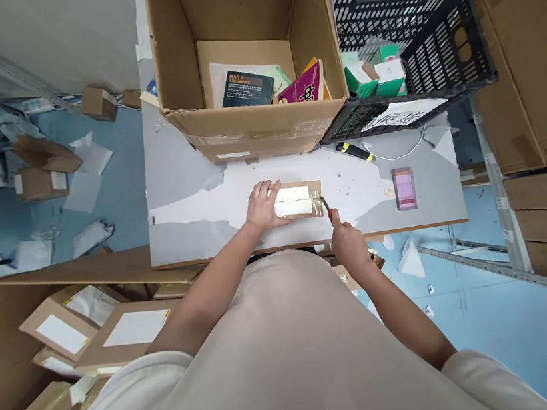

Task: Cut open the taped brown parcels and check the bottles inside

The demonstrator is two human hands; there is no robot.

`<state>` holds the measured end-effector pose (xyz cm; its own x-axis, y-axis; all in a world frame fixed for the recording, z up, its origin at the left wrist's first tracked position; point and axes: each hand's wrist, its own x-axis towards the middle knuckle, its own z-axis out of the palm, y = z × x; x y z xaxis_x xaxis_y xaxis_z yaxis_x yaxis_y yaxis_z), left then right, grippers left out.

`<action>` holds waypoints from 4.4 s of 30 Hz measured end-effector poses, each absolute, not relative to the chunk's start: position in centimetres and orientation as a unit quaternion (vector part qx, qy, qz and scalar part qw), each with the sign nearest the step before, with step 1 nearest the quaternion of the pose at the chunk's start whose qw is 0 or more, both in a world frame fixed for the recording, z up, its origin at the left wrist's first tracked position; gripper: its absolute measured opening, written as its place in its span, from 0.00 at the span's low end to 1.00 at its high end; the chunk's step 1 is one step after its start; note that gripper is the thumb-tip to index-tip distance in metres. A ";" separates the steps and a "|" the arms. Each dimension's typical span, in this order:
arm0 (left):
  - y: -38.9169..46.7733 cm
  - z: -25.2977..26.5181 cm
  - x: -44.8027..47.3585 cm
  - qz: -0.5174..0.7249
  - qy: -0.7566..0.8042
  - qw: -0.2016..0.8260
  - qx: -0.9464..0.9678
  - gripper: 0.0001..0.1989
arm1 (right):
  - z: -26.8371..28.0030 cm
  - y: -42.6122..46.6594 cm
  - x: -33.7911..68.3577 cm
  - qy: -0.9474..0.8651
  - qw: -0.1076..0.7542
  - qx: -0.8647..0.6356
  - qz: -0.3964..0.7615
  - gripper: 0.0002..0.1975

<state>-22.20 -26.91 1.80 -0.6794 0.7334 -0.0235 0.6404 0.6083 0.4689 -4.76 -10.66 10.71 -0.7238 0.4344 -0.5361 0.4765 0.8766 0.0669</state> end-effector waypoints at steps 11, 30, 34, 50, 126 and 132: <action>-26.7 2.7 -21.9 0.185 0.905 0.128 0.362 0.55 | 12.3 -10.6 -5.7 0.916 0.311 0.242 -0.069 0.33; -26.9 1.7 -22.3 0.222 0.886 0.122 0.387 0.57 | 11.3 -11.5 -1.7 0.918 0.257 0.251 -0.168 0.28; -27.1 1.7 -22.4 0.229 0.883 0.124 0.390 0.58 | 11.8 -10.1 -0.1 0.914 0.215 0.276 -0.205 0.29; -29.0 2.8 -17.6 0.244 0.935 0.139 0.215 0.36 | 2.4 -11.0 -10.9 0.580 -0.029 0.361 -0.730 0.27; -29.5 2.8 -21.0 0.166 0.924 0.127 0.319 0.55 | 8.3 -7.4 -7.9 0.820 0.175 0.298 -0.456 0.31; -29.4 2.9 -21.0 0.160 0.926 0.130 0.316 0.55 | 8.2 -7.2 -7.4 0.814 0.176 0.294 -0.470 0.32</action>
<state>-21.00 -29.43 2.90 -0.7660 0.6276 -0.1392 0.5444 0.7485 0.3787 -7.41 -7.24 8.17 -0.7646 0.3138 -0.5629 0.6444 0.3856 -0.6603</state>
